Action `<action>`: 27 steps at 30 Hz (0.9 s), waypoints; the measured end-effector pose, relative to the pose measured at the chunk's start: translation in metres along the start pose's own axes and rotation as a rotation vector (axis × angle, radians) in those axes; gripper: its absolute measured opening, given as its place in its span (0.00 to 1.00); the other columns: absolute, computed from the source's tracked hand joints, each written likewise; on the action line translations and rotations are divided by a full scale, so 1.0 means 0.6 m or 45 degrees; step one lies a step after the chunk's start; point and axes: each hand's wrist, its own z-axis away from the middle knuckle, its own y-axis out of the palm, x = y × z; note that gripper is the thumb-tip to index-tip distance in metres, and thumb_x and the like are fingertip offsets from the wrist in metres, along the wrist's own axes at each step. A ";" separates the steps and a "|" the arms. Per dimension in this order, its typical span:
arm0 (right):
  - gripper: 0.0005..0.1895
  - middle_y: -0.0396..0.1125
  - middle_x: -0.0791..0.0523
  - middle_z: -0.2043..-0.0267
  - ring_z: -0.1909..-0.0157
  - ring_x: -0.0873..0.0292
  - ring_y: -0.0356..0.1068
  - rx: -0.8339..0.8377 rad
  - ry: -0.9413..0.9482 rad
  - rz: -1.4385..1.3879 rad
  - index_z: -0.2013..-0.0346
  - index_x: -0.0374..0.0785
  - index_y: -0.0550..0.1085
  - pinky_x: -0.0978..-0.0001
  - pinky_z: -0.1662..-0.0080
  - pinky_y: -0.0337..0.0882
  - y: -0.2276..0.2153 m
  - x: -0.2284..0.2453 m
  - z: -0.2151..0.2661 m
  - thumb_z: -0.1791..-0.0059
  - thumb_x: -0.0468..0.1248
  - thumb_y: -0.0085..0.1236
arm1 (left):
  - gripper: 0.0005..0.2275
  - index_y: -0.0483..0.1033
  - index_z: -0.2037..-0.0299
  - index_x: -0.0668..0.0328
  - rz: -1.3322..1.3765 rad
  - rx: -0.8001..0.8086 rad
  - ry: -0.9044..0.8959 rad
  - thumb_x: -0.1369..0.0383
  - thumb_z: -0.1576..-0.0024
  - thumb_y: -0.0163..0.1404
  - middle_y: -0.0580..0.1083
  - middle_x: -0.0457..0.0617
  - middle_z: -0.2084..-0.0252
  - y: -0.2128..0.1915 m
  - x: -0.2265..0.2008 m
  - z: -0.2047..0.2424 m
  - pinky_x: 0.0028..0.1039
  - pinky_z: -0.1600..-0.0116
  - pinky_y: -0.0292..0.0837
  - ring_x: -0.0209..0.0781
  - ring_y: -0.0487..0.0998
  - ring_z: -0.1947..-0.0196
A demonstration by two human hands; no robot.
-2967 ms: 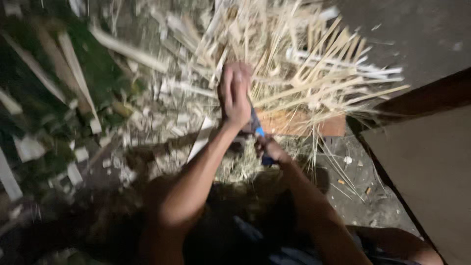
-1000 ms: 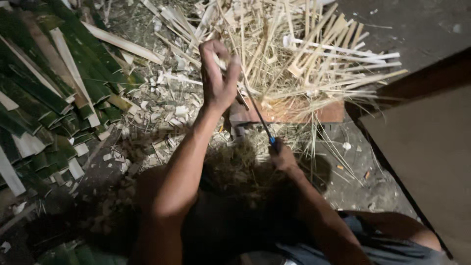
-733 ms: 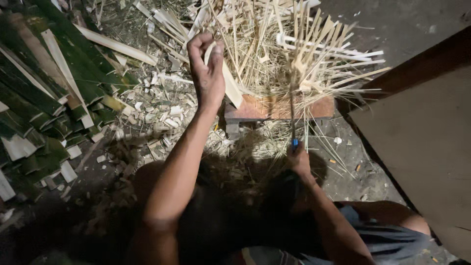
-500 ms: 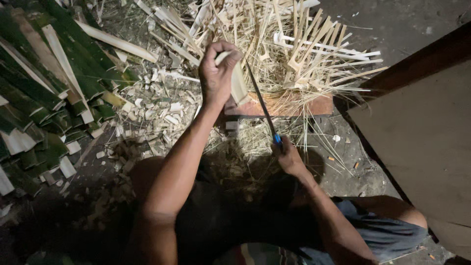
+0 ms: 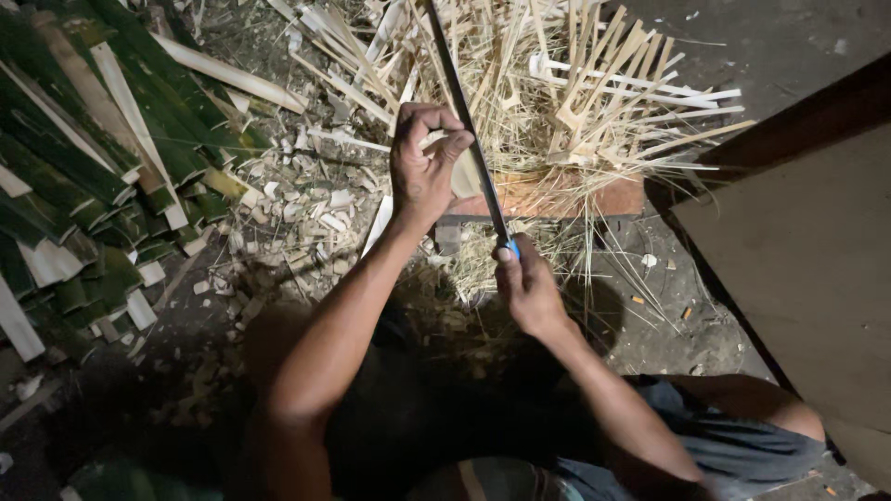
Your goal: The person splits bamboo stalks into thin strips using a machete. They repeatedly position the bamboo on a wooden block and strike it to produce narrow strips, then later hollows out a bamboo segment by scraping the interior.
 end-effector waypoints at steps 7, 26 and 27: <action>0.19 0.59 0.54 0.79 0.77 0.60 0.58 -0.140 0.156 0.586 0.57 0.34 0.68 0.62 0.73 0.61 0.026 -0.255 -0.077 0.39 0.48 0.41 | 0.06 0.72 0.55 0.64 -0.117 -0.043 -0.073 0.71 0.34 0.55 0.70 0.48 0.53 -0.008 0.009 -0.007 0.31 0.48 0.80 0.40 0.76 0.53; 0.20 0.61 0.57 0.81 0.81 0.63 0.59 -0.112 0.278 0.685 0.54 0.36 0.67 0.66 0.77 0.60 0.044 -0.290 -0.092 0.41 0.51 0.39 | 0.06 0.67 0.49 0.62 0.176 -0.233 -0.108 0.70 0.29 0.49 0.76 0.51 0.55 -0.015 -0.010 -0.010 0.34 0.41 0.79 0.42 0.80 0.53; 0.20 0.60 0.57 0.81 0.81 0.63 0.59 -0.097 0.305 0.714 0.55 0.36 0.67 0.66 0.77 0.60 0.037 -0.315 -0.097 0.41 0.51 0.39 | 0.07 0.67 0.48 0.62 0.160 -0.247 -0.128 0.69 0.29 0.49 0.76 0.51 0.53 -0.018 -0.014 -0.013 0.37 0.40 0.78 0.42 0.80 0.53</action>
